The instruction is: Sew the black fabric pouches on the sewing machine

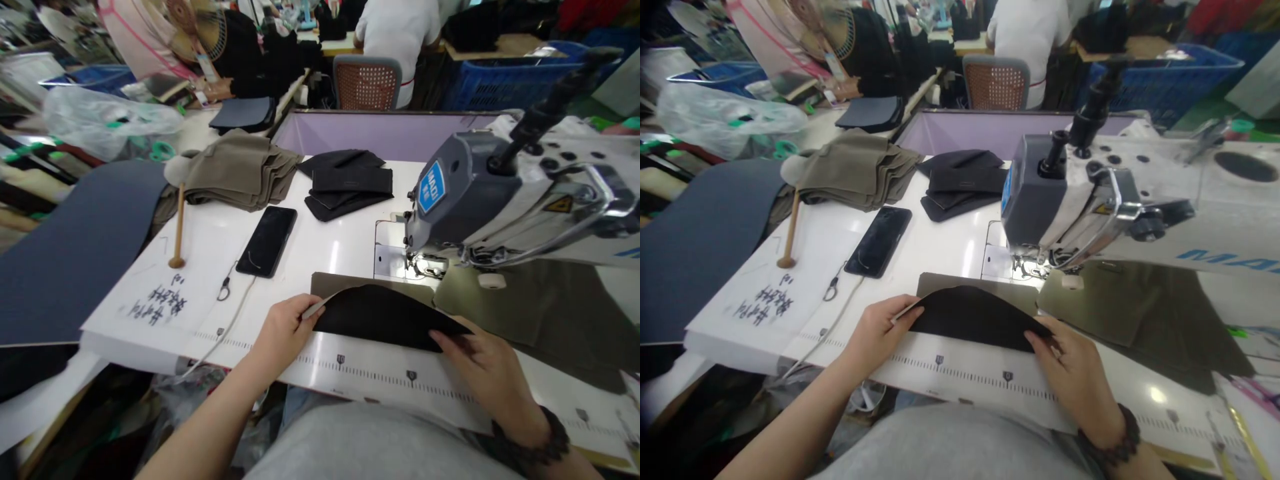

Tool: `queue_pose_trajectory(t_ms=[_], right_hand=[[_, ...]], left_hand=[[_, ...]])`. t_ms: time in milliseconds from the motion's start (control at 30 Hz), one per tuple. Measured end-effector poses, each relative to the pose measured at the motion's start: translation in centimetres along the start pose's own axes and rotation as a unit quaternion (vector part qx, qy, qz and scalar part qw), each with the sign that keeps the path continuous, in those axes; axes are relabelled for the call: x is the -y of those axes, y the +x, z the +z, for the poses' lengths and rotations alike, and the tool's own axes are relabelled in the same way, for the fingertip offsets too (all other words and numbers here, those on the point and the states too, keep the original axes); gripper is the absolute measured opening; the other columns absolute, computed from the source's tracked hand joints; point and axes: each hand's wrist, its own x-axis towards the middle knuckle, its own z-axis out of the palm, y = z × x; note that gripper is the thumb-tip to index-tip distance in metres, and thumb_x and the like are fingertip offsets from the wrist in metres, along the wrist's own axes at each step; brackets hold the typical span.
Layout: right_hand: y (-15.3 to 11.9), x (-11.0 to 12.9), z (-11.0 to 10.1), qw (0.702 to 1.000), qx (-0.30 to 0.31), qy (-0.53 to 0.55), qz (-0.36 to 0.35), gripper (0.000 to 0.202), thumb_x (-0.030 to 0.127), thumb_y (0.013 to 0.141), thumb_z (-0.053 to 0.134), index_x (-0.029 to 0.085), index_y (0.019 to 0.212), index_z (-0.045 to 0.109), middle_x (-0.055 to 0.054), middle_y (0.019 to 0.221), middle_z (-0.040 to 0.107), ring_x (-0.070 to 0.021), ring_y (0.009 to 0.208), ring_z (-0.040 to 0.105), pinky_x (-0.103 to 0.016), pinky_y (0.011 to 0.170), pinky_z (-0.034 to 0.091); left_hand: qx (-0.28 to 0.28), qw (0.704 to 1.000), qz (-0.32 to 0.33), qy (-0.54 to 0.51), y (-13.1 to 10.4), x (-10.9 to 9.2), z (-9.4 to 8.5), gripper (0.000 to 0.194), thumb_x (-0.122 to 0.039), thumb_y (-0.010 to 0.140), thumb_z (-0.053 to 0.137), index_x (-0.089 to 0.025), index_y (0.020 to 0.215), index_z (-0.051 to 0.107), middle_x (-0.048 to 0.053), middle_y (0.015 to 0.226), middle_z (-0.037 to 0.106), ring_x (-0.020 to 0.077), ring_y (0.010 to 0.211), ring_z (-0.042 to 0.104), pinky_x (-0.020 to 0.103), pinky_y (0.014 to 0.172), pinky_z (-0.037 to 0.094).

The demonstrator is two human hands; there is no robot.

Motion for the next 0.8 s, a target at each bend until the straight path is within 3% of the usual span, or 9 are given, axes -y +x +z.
queue_pose_trajectory(t_ms=[100,167,233,333,500,800], right_hand=[[-0.1,-0.5,0.9,0.998,-0.022,0.054,0.025,0.045,0.034,0.079,0.052,0.015,0.118,0.039,-0.002,0.075,0.066,-0.015,0.065,0.063,-0.024,0.06,0.051],[-0.3,-0.8,1.2,0.997,-0.044,0.061,0.009,0.056,0.032,0.08,0.051,0.014,0.128,0.027,-0.002,0.077,0.065,-0.0138,0.065,0.062,-0.024,0.061,0.051],[-0.4,-0.8,1.1,0.998,-0.05,0.007,-0.033,0.045,0.032,0.081,0.05,0.017,0.122,0.039,-0.003,0.078,0.064,-0.0135,0.065,0.062,-0.024,0.061,0.051],[-0.2,-0.6,0.9,0.99,-0.027,-0.093,-0.104,0.024,0.032,0.083,0.046,0.02,0.098,0.06,-0.005,0.083,0.065,-0.0163,0.076,0.062,-0.028,0.069,0.05],[0.2,-0.2,0.9,0.982,-0.024,-0.129,-0.138,0.022,0.03,0.084,0.045,0.02,0.094,0.062,-0.004,0.085,0.066,-0.0158,0.078,0.062,-0.027,0.071,0.05],[0.5,-0.4,1.3,0.978,-0.034,-0.162,-0.13,0.029,0.037,0.084,0.045,0.016,0.094,0.063,-0.005,0.081,0.067,-0.0173,0.072,0.064,-0.027,0.061,0.052]], left_hand=[[-0.021,0.999,-0.027,0.011,0.3,0.6,0.7,0.014,-0.02,0.08,0.048,-0.017,0.089,0.059,-0.001,0.073,0.065,0.0133,0.066,0.061,0.022,0.061,0.047],[-0.04,0.998,-0.05,0.013,0.2,1.0,1.0,0.026,-0.021,0.08,0.05,-0.015,0.105,0.052,-0.001,0.069,0.063,0.0124,0.06,0.06,0.021,0.057,0.046],[-0.05,0.997,-0.057,0.017,0.0,1.3,1.1,0.041,-0.02,0.081,0.049,-0.014,0.12,0.04,-0.005,0.061,0.058,0.0102,0.051,0.055,0.02,0.051,0.043],[-0.054,0.998,-0.024,0.02,-0.2,1.5,1.0,0.051,-0.019,0.082,0.048,-0.017,0.129,0.029,-0.006,0.061,0.054,0.0081,0.048,0.051,0.018,0.051,0.044],[-0.039,0.996,0.07,0.043,-0.3,1.6,0.6,0.02,-0.017,0.084,0.045,-0.016,0.096,0.06,0.0,0.07,0.055,0.0091,0.061,0.055,0.018,0.057,0.047],[-0.07,0.989,0.09,0.095,-0.2,1.5,1.2,0.022,-0.019,0.087,0.042,-0.012,0.095,0.061,0.001,0.068,0.052,0.0082,0.057,0.053,0.017,0.053,0.047]])
